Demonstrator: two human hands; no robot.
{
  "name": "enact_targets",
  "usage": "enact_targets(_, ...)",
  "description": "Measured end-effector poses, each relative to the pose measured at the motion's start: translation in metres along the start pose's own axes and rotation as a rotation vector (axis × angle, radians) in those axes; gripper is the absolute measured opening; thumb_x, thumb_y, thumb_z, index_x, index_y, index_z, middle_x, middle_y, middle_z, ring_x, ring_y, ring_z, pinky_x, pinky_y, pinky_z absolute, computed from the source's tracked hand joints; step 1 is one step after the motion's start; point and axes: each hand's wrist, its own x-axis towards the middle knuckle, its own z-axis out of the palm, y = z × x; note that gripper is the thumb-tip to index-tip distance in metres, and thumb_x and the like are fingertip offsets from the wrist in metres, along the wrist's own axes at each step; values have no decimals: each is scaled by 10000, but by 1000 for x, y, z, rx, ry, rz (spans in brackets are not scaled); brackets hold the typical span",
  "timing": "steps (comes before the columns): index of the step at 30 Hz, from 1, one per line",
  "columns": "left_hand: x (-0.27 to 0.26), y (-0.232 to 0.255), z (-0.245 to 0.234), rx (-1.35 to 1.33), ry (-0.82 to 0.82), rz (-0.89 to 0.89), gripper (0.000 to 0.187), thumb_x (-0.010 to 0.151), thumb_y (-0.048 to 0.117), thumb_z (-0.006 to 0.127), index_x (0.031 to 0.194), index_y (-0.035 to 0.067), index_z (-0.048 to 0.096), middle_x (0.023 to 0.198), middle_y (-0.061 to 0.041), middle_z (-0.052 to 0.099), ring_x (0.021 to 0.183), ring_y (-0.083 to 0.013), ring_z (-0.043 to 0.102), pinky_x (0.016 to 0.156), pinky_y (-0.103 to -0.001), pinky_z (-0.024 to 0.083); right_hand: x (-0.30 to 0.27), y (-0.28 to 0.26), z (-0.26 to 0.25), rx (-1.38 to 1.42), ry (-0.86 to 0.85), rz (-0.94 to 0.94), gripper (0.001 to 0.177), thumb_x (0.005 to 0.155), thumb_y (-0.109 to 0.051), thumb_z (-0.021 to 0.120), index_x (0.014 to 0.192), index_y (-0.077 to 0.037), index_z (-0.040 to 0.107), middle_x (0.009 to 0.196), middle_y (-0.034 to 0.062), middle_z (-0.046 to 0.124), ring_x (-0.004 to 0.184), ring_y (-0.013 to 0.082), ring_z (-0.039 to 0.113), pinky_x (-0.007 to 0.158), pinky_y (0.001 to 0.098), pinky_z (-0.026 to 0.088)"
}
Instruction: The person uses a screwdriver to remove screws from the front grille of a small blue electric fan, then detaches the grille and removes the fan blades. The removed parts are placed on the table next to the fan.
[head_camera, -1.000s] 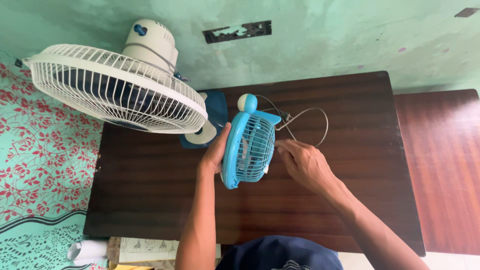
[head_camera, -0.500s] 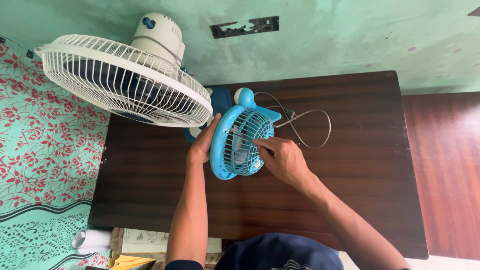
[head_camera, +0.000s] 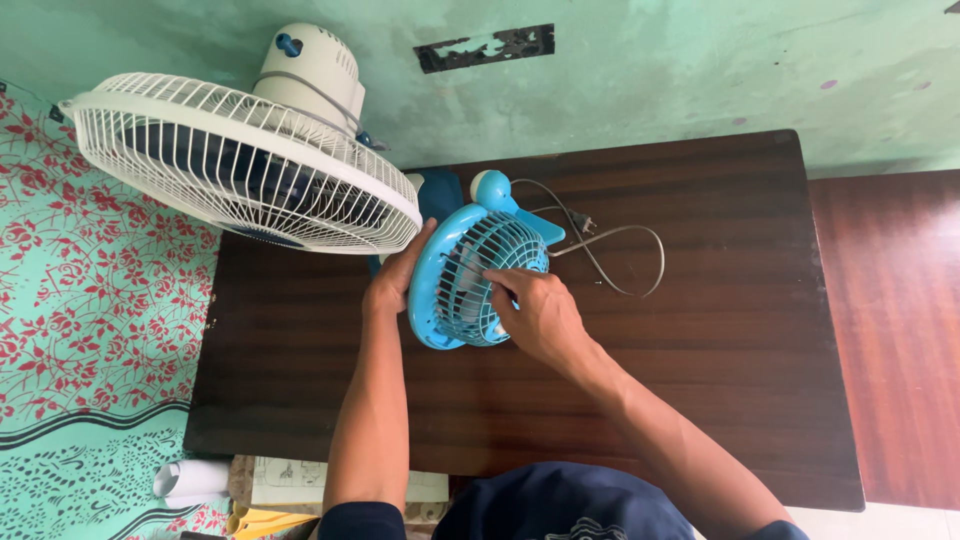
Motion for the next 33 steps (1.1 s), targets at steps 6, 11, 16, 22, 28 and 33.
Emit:
enact_targets(6,9,-6,-3,-34,53,56,701,680,699,747,1107,147,684,878,-24,735,704,-126,705,617,-332,616,-1,-9,8,-16,30,-29,228,856,-41,660,1064,14,736,901,192,743,734,345,728,648,413,574)
enact_targets(11,13,-8,-4,19,41,-4,1044,766,761,738,1378,-74,602,1108,-219,692,878,-260,667,775,-421,588,2,-9,6,-5,5,-15,222,866,-49,651,1060,14,736,864,193,744,689,319,727,625,399,570)
enact_targets(16,11,-6,-1,21,53,7,1052,708,738,715,1467,39,510,1325,-170,642,1130,-251,682,942,-405,582,7,-1,4,99,-134,289,261,908,-88,602,1118,-16,739,687,189,718,594,226,731,577,358,560)
enact_targets(22,2,-2,6,-5,11,63,906,758,704,678,1376,46,603,1200,-155,704,1038,-246,697,880,-387,586,16,17,5,365,-165,394,285,944,-103,568,1151,17,722,696,50,674,579,105,608,506,277,466)
enact_targets(28,-7,-3,15,25,-51,182,752,851,686,630,1168,9,713,997,-98,726,849,-168,688,768,-338,581,27,31,-6,938,-510,1020,290,998,-223,540,1185,-34,657,645,-43,467,453,60,279,396,242,207)
enact_targets(33,-11,1,23,67,-54,147,706,908,678,577,948,-4,757,802,-87,694,680,-175,625,638,-345,541,29,41,-14,789,-562,855,305,1035,-237,550,1168,-29,729,618,-72,406,427,29,321,359,233,238)
